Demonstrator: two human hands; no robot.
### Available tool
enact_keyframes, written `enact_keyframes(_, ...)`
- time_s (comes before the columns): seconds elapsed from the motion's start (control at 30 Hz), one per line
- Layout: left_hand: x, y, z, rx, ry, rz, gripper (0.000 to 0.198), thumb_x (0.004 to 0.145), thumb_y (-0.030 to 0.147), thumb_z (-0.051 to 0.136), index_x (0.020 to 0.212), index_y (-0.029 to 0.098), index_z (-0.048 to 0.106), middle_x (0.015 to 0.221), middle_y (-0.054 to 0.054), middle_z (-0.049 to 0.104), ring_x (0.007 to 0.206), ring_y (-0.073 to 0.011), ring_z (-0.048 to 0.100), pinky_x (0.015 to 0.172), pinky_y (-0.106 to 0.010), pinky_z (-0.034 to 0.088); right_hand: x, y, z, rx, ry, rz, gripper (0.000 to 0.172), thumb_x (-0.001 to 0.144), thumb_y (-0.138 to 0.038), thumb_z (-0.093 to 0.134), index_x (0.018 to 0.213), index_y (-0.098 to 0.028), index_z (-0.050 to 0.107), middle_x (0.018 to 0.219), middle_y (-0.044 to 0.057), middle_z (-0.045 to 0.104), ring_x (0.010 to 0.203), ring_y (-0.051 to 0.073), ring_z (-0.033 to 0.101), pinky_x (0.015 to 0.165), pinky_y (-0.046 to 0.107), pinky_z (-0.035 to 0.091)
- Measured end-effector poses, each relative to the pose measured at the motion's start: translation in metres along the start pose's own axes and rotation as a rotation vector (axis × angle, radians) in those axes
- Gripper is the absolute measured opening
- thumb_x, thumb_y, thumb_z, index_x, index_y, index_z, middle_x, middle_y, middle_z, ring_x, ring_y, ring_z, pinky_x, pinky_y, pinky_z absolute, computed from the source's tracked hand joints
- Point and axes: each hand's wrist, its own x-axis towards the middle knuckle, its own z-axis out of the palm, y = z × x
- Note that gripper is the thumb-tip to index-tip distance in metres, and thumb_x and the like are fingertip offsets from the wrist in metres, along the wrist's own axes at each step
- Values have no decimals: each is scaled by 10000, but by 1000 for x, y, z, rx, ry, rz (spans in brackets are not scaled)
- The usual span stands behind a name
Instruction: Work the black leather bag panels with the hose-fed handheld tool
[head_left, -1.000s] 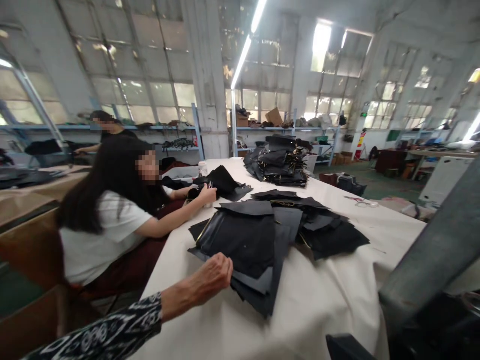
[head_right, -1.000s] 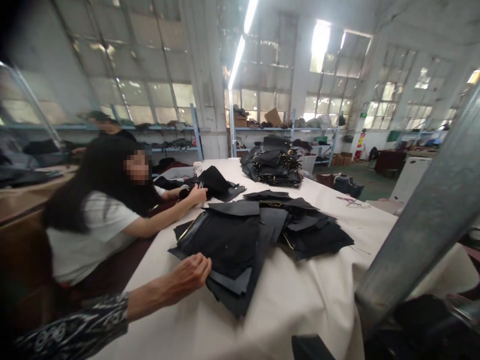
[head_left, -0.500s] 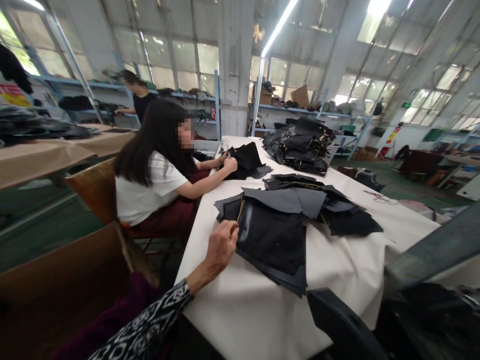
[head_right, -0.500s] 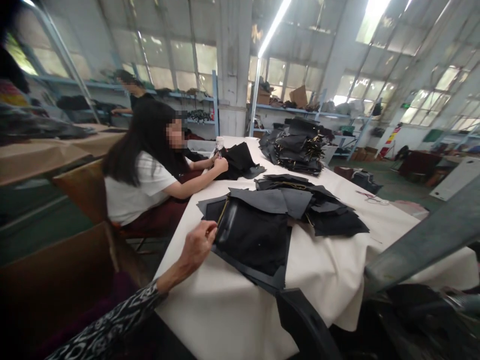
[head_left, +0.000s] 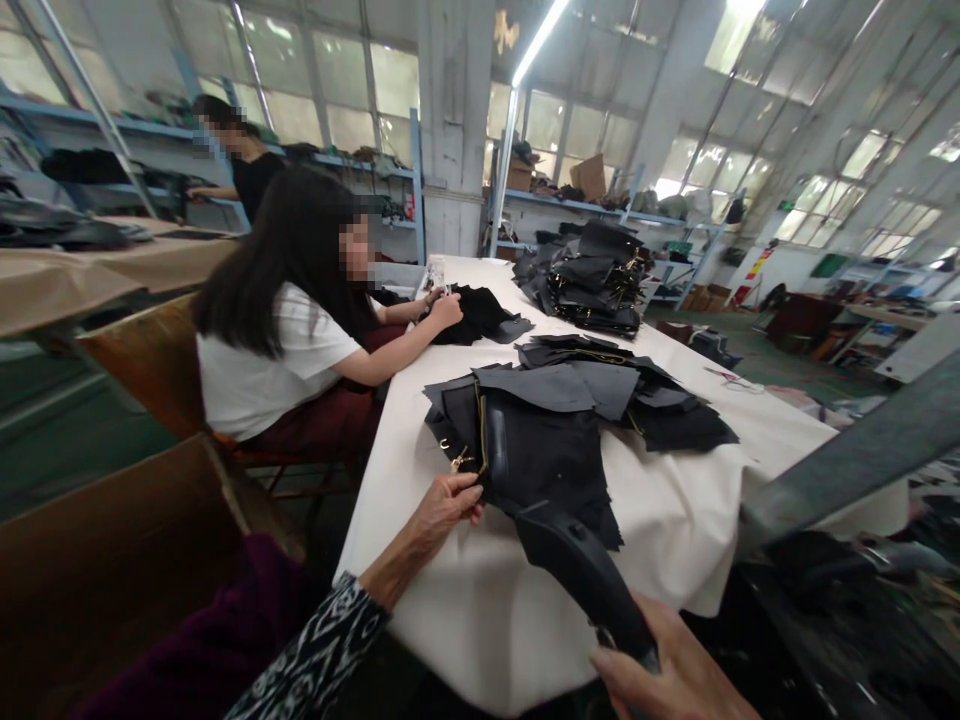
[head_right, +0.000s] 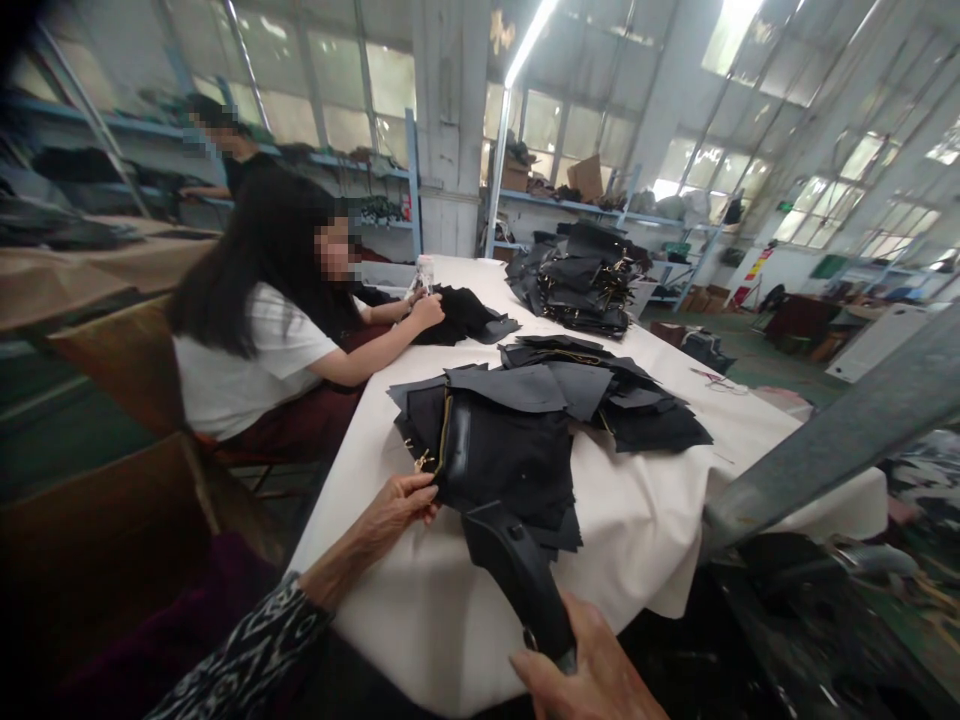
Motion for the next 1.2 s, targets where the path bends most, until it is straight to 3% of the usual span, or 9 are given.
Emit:
enact_keyframes(0.13,-11,-2,5,-45,-92,35,289,772,354,597,678,83,564,595,-11,485,532,-70,439,509,-187,351,30,-18,14,142,-102,-74,146,809,-281,486,852,-145,457,488,-48,505,393,91,488,392,171,374)
enact_keyframes(0.27,-18,-10,7,-168,-122,30,269,784,332,596,708,76,575,618,-8,446,550,-71,405,503,-191,334,47,-27,8,188,-43,-101,187,818,-327,502,831,-148,448,465,-32,535,390,106,495,402,192,405)
enact_keyframes(0.43,-22,-18,4,-257,-78,-8,266,757,331,636,753,70,587,623,-7,436,551,-73,399,490,-193,338,33,-33,-13,134,79,-67,249,817,-387,501,785,-148,440,476,-20,536,426,108,514,435,194,415)
enact_keyframes(0.7,-30,-23,11,-172,-134,16,270,805,350,573,749,86,578,611,-2,446,538,-77,423,483,-187,347,30,-28,16,143,-103,-44,112,788,-244,475,835,-147,444,452,-63,487,368,84,457,384,171,364)
enact_keyframes(0.87,-42,12,5,295,-461,-74,301,840,332,497,654,107,574,614,-22,516,548,-108,499,523,-217,377,39,-30,-6,160,89,-57,238,811,-384,480,755,-156,440,447,-17,533,405,121,512,429,212,418)
enact_keyframes(0.93,-30,41,1,599,-339,65,300,870,324,454,703,127,607,626,-20,543,572,-112,505,555,-225,369,33,-29,-17,151,107,-52,273,813,-415,476,736,-155,448,443,-10,531,413,125,516,440,218,422)
enact_keyframes(1.0,-7,65,-2,918,-89,295,224,876,275,456,811,147,629,746,-33,577,677,-129,529,648,-245,389,24,-25,-23,149,97,-54,289,818,-428,471,755,-146,460,447,-9,528,419,126,512,458,224,425)
enact_keyframes(1.07,22,76,-5,1239,39,438,147,851,205,494,893,135,617,891,-74,567,806,-171,534,717,-279,400,16,-17,-23,124,83,-48,298,818,-433,469,794,-136,469,451,-13,524,412,124,498,479,232,424)
enact_keyframes(1.2,68,67,-10,1635,-23,503,135,821,128,488,809,125,623,934,-122,551,883,-235,506,668,-309,394,6,0,-20,-40,157,-34,296,796,-428,491,806,-133,506,614,19,586,557,146,556,586,246,437)
